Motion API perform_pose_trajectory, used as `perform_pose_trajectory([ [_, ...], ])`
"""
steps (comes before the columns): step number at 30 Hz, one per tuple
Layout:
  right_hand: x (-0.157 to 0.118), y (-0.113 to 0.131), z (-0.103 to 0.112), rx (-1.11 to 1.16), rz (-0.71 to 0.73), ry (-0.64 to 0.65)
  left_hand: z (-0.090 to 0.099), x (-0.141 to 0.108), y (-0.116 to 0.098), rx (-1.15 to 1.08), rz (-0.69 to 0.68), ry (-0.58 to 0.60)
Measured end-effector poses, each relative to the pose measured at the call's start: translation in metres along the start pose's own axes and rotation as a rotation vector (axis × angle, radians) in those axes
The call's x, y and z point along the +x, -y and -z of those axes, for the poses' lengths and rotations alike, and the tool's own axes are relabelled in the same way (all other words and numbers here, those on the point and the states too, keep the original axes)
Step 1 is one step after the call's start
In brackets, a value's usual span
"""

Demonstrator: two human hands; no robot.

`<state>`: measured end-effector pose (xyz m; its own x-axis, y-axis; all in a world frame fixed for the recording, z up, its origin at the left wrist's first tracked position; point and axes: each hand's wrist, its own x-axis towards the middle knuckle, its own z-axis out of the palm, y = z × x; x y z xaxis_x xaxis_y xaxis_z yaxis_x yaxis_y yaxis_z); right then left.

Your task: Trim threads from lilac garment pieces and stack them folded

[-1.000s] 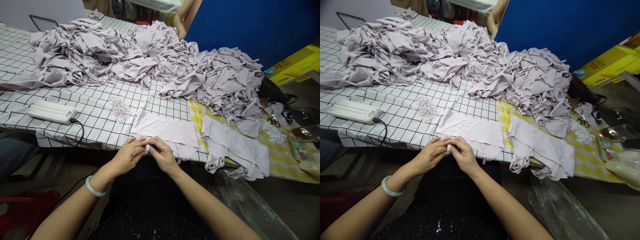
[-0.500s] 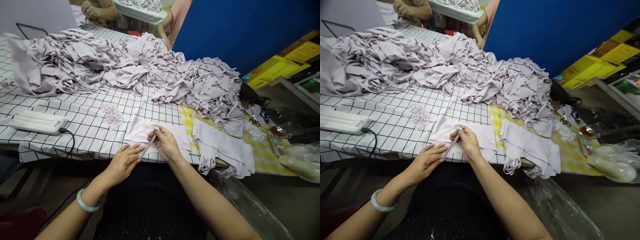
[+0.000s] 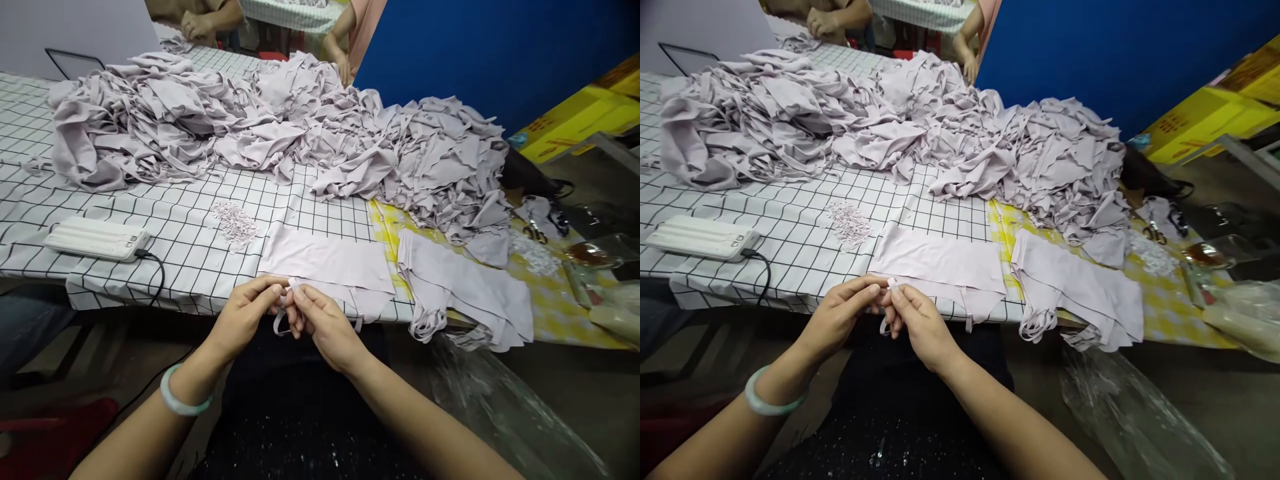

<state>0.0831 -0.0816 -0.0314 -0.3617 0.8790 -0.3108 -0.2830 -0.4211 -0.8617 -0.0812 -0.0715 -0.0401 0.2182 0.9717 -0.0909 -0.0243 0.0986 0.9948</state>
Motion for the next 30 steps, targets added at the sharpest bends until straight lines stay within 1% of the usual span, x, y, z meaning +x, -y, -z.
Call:
perform_pose_trajectory([
  [2,-0.009,-0.009,-0.003,-0.020,-0.051,0.010,-0.001,0.001,-0.005,-0.168,0.158,0.059],
  [4,-0.014,-0.014,-0.004,-0.070,-0.078,0.002,-0.002,0.001,-0.006,-0.245,0.214,0.087],
  [7,-0.019,-0.020,-0.002,-0.189,-0.035,-0.037,-0.003,0.001,-0.005,-0.214,0.192,0.108],
  [10,-0.021,-0.023,0.001,-0.256,0.023,-0.073,-0.003,0.000,-0.006,-0.119,0.151,0.115],
  [12,-0.022,-0.023,0.003,-0.312,0.054,-0.086,-0.003,-0.001,-0.007,-0.049,0.153,0.125],
  [15,-0.022,-0.020,0.007,-0.432,0.068,-0.086,-0.003,0.000,-0.009,0.048,0.142,0.175],
  [19,-0.023,-0.015,0.009,-0.513,0.054,-0.072,-0.005,0.001,-0.008,0.050,0.118,0.197],
  [24,-0.025,-0.014,0.011,-0.544,0.026,-0.075,-0.006,0.004,-0.005,-0.009,0.178,0.261],
  [28,-0.027,-0.014,0.012,-0.545,-0.012,-0.067,-0.004,0.008,-0.001,0.073,0.257,0.276],
  [30,-0.028,-0.013,0.012,-0.545,-0.030,-0.069,-0.004,0.011,0.000,0.064,0.317,0.303],
])
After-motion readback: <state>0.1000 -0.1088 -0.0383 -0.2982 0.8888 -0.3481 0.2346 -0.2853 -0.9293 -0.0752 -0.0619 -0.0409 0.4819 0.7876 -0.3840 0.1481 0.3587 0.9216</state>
